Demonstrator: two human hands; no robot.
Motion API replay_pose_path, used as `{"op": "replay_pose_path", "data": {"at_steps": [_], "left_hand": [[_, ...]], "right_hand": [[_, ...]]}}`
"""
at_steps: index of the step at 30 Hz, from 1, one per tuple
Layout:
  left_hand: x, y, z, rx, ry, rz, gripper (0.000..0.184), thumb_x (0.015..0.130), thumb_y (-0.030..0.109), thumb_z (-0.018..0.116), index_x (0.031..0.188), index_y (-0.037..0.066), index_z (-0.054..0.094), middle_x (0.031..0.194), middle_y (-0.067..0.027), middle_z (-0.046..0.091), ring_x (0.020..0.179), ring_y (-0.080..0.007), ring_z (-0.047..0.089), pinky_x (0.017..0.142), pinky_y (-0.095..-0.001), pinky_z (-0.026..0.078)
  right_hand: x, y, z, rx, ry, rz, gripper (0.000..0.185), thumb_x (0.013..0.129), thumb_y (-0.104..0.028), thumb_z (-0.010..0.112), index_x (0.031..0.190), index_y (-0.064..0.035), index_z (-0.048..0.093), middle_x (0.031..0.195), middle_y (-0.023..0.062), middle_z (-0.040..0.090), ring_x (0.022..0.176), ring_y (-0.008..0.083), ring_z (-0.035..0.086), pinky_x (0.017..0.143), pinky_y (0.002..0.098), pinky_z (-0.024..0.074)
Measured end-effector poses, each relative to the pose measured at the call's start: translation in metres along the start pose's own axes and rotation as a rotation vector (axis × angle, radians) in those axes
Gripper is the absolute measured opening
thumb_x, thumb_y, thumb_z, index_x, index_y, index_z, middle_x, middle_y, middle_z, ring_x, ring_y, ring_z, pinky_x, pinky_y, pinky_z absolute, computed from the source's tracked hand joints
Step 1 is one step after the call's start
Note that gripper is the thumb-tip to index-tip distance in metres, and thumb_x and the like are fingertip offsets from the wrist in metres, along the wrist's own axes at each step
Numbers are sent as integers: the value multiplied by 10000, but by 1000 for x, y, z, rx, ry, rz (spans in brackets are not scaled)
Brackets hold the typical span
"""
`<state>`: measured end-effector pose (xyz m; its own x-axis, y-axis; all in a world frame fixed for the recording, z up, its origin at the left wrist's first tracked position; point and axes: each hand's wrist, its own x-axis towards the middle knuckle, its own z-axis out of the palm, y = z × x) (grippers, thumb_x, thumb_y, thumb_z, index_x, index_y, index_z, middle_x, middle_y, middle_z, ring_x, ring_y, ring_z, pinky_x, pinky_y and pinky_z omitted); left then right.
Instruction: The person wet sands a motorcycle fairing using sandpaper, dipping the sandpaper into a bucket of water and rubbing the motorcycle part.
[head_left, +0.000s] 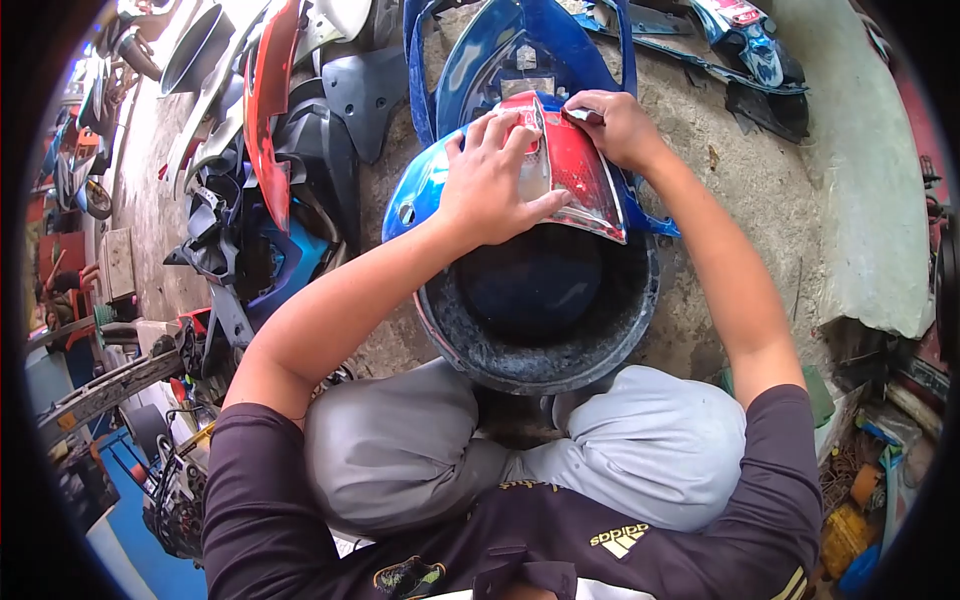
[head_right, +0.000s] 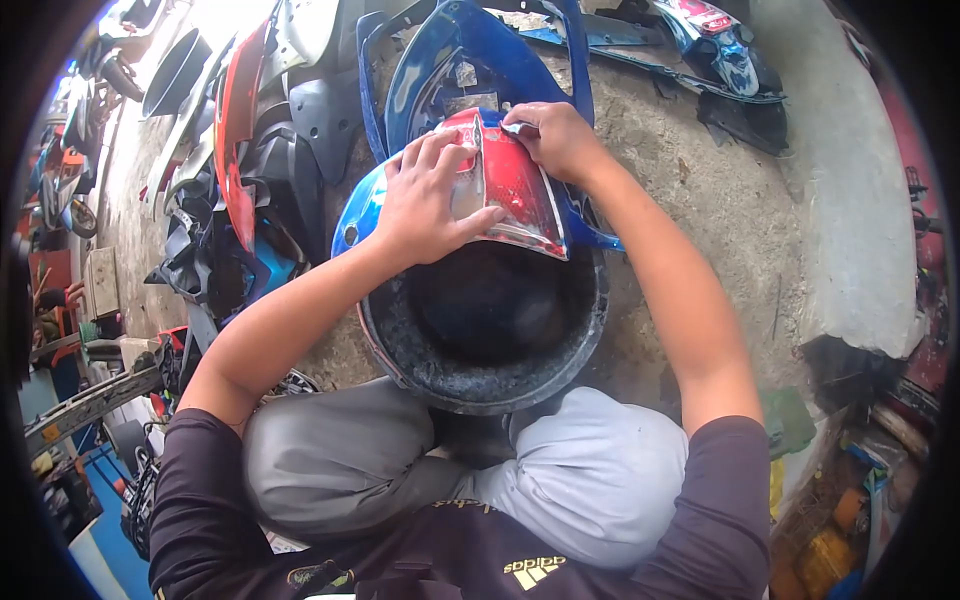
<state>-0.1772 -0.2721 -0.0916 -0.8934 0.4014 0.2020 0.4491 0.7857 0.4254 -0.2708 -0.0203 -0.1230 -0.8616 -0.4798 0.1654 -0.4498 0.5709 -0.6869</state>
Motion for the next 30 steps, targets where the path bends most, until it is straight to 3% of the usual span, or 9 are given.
{"op": "replay_pose_path", "data": {"at_steps": [6,7,11,14,18,19,23,26,30], "left_hand": [[-3,-3,2,6,7,-7,844,848,662,798,1430,83,604,1562,-207,508,1501,-423,433,1197,-610,324],[-4,-1,3,13,7,-5,846,847,663,800,1430,83,604,1563,-207,508,1501,-422,433,1199,-610,324],[0,2,1,9,4,-11,851,855,670,796,1437,79,608,1568,-203,507,1506,-420,431,1206,-609,321],[0,2,0,7,-23,-20,852,860,676,791,1441,79,611,1575,-201,505,1508,-420,428,1209,-605,319],[-2,0,-1,-5,-10,-16,854,860,683,791,1439,81,615,1581,-200,504,1510,-422,428,1212,-602,317],[-2,0,0,-3,-2,-17,855,859,684,792,1439,81,615,1581,-201,505,1510,-423,428,1212,-601,318],[-2,0,5,14,34,3,844,849,692,800,1416,95,616,1551,-197,518,1499,-421,436,1171,-617,344],[-2,1,4,34,14,7,845,856,688,797,1423,89,616,1569,-194,514,1507,-424,433,1189,-610,339],[-1,1,1,13,0,-12,843,862,686,795,1423,83,617,1586,-188,509,1513,-424,431,1206,-601,335]], "right_hand": [[-39,-14,-13,126,-8,131,172,977,10,752,1147,-7,768,1088,138,805,949,181,765,838,339,620],[-44,-16,-10,175,41,141,252,912,54,720,1150,-18,766,1060,203,792,951,316,797,854,399,617],[-16,5,5,62,72,20,251,912,37,721,1152,-20,768,1088,212,795,958,336,799,867,403,618],[5,6,12,49,20,102,135,1007,-32,741,1140,-21,761,1024,144,799,859,177,742,786,355,608],[-18,2,1,40,29,20,120,1017,-53,752,1131,-13,752,975,143,788,800,167,721,761,352,598],[-29,-16,-11,116,0,123,218,914,19,736,1126,-24,765,1015,201,801,941,309,807,843,385,616],[-46,-30,-8,126,67,192,190,932,-10,729,1116,-36,770,1016,195,800,916,346,798,814,404,611],[-19,-16,7,-16,104,62,158,1008,-102,760,1141,-16,756,1046,188,805,829,239,771,788,378,615],[5,-13,10,-6,55,107,195,1004,-119,756,1173,-24,740,1035,214,801,892,278,803,822,393,617]]}}
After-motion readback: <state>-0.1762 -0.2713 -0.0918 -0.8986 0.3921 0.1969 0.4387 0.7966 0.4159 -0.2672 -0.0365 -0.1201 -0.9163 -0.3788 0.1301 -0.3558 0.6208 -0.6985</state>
